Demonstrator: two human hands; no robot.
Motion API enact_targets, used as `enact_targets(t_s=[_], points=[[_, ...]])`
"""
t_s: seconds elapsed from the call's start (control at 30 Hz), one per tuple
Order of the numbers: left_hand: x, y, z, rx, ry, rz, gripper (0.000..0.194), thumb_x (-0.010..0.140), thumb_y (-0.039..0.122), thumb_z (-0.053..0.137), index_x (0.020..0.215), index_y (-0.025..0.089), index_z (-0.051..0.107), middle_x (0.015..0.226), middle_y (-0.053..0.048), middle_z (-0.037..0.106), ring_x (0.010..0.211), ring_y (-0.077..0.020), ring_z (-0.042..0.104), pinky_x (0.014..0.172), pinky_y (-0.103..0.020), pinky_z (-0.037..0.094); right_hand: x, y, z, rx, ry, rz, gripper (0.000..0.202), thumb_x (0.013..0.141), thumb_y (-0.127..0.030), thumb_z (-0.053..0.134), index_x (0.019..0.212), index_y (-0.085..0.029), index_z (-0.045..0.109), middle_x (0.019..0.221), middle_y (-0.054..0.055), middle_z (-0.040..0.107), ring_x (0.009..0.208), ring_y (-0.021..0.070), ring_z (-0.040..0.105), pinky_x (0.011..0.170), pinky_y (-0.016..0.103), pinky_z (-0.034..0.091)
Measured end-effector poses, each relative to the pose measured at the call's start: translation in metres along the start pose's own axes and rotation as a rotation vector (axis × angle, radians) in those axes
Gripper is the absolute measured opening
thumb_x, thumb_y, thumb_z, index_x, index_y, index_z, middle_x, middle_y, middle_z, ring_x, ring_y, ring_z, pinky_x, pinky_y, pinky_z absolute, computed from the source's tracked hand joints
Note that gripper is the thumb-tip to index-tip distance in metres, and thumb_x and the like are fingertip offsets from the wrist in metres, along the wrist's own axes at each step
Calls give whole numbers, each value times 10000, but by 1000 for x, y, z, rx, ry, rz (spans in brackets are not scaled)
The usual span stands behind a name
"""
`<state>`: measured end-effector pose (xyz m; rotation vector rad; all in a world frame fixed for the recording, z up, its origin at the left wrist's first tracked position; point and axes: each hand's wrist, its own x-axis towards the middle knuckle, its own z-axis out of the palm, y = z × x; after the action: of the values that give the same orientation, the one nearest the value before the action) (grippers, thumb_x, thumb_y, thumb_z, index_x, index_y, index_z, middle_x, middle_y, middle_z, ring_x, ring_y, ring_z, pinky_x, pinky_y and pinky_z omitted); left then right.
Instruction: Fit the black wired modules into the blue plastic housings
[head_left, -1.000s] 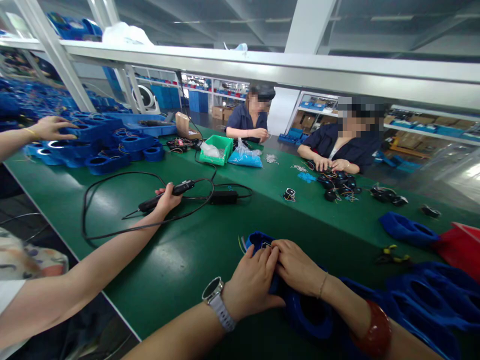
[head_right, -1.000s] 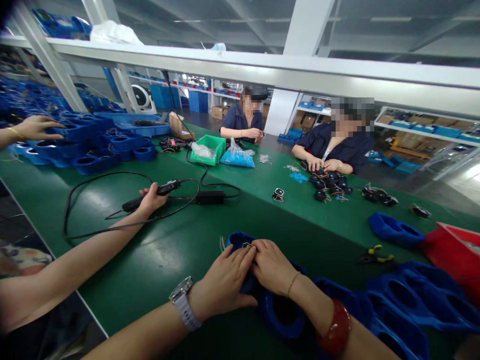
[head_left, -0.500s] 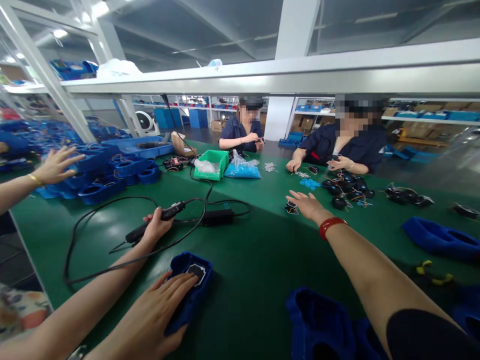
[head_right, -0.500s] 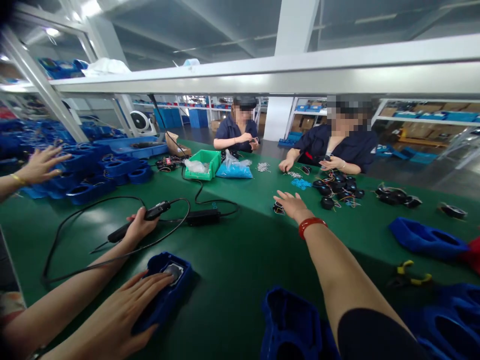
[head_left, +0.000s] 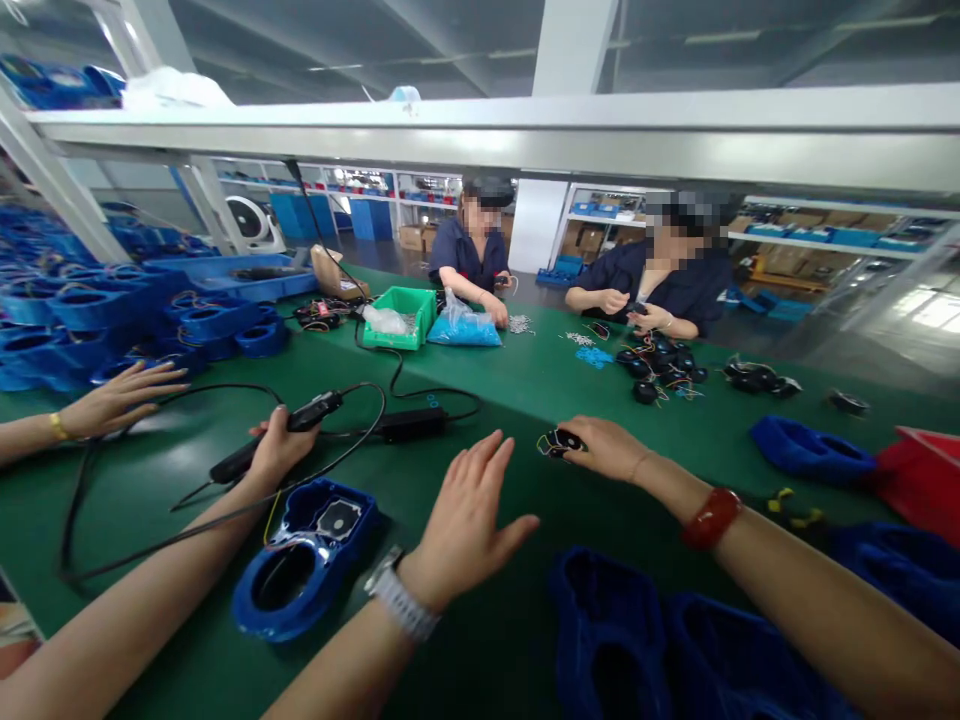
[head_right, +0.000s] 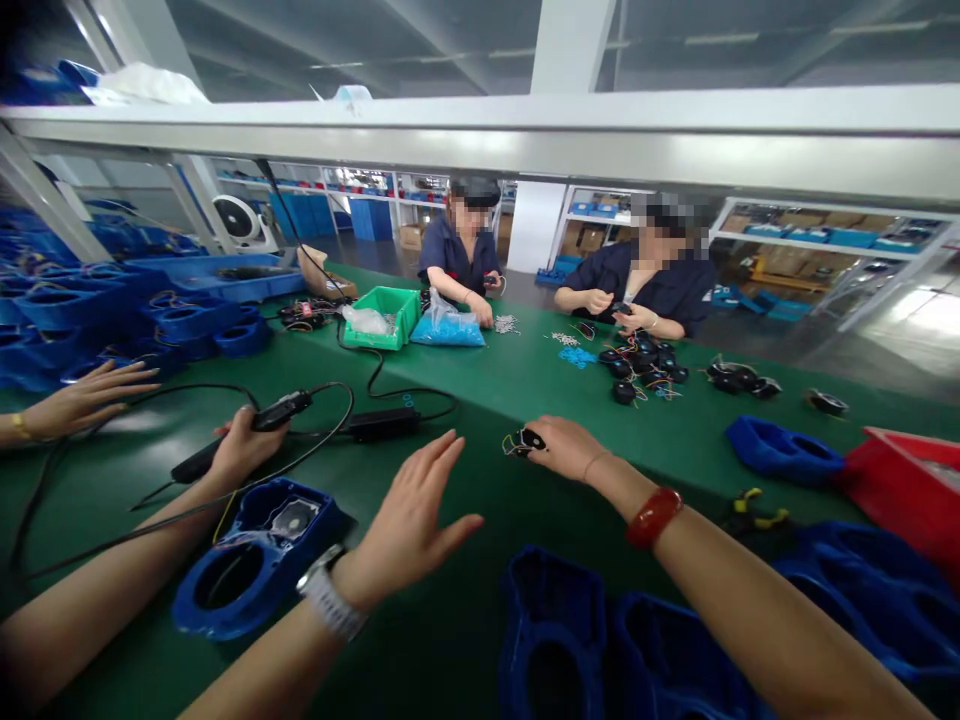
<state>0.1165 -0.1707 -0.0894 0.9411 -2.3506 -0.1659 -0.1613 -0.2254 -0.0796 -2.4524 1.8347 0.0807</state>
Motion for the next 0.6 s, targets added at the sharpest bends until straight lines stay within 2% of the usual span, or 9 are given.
enact_targets(t_s=[0.03,0.07,0.13,0.2,0.3,0.4,0.5,0.6], points=[[15,11,13,-34,-10,-17,806,822,502,616,1410,100,238,1427,-196,367,1318,-299,356,1070,-459,349,-16,-15,-6,11,33,-4,347,846,-277,583,1177,-172,578,1152,109,618,1052,243,581,923,348,447],[26,20,22,-50,-17,-26,752,813,501,630,1359,89,317,1363,-197,427,1270,-305,404,1034,-457,381,-33,-29,-13,18,58,-6,361,848,-264,570,1196,-170,565,1181,105,608,1084,239,568,950,344,434],[38,36,30,-59,-44,-22,449,865,440,585,1157,110,499,1175,-154,543,1118,-293,506,936,-448,437,-67,-51,-23,50,111,10,382,851,-267,558,1218,-163,550,1206,101,604,1095,230,568,968,345,433],[36,47,26,-74,-83,33,212,933,357,486,941,157,558,989,-86,589,953,-247,555,837,-404,463,-97,-64,-29,127,187,47,394,849,-298,567,1216,-156,549,1188,100,621,1062,229,593,954,362,458],[15,60,12,-247,-180,185,233,986,293,370,865,183,535,854,-22,591,789,-168,557,743,-300,464,-134,-74,-23,289,270,110,379,829,-327,601,1172,-169,573,1110,78,665,986,222,635,910,369,501],[-12,69,7,-432,-304,298,249,1004,250,306,897,176,519,823,-6,599,734,-136,564,728,-253,459,-158,-79,-2,364,257,144,380,814,-305,624,1172,-184,587,1117,65,671,1002,219,638,927,372,507],[-35,75,13,-388,-369,340,213,987,240,342,907,171,527,829,-11,622,772,-154,597,818,-296,462,-171,-79,21,344,262,140,391,812,-274,627,1191,-179,602,1176,89,652,1076,242,613,974,412,488],[-49,79,22,-300,-364,339,172,966,234,382,924,166,535,879,-29,637,832,-176,616,862,-341,467,-178,-77,35,301,286,95,374,841,-264,601,1209,-197,608,1193,98,643,1096,246,604,980,430,487]])
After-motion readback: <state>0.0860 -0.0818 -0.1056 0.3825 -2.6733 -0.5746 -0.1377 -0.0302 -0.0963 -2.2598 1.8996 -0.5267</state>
